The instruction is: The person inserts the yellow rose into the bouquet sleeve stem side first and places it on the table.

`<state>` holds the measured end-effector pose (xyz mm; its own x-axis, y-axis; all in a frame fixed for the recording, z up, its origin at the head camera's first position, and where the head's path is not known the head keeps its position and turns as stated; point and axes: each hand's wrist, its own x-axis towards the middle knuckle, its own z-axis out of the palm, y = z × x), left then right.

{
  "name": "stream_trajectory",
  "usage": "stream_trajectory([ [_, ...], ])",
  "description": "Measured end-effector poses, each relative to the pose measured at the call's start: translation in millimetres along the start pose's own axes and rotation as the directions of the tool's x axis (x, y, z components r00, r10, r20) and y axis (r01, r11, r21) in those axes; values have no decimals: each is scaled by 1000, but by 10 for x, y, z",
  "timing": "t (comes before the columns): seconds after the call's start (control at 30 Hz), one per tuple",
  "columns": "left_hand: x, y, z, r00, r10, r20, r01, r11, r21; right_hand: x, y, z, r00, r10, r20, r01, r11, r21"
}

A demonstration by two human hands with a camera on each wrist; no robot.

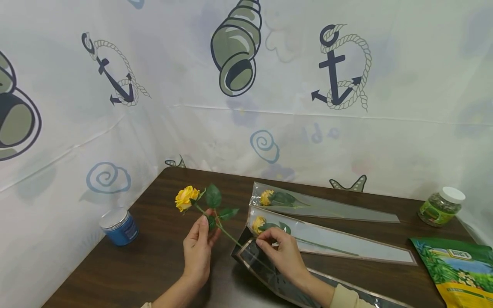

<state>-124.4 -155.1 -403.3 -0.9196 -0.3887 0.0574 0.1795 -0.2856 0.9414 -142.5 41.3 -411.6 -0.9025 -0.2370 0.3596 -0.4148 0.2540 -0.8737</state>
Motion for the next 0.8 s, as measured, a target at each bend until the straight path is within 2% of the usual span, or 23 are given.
stream_trajectory([
  [0.17, 22, 27, 2, 1000, -3, -7, 2, 993, -115, 0, 3, -1, 1000, 4, -7, -4, 1000, -1],
  [0.27, 23, 47, 0, 1000, 3, -6, -4, 991, -133, 4, 8, 1, 1000, 1, -7, -1, 1000, -5],
  [0.4, 9, 65, -1, 1000, 4, 7, -3, 996, -91, 8, 10, 4, 1000, 7, -9, -7, 1000, -3],
  [0.57, -27, 61, -4, 999, 1, 52, 0, 999, -33, 6, -1, 10, 999, 27, -28, -26, 999, 36],
  [0.67, -53, 47, -4, 997, 11, 76, -11, 1000, -5, 6, -18, 18, 997, 60, -44, -57, 995, 77],
  [0.8, -93, 29, 4, 993, 32, 111, -42, 995, 86, 19, -39, 33, 990, 120, -71, -111, 987, 115],
])
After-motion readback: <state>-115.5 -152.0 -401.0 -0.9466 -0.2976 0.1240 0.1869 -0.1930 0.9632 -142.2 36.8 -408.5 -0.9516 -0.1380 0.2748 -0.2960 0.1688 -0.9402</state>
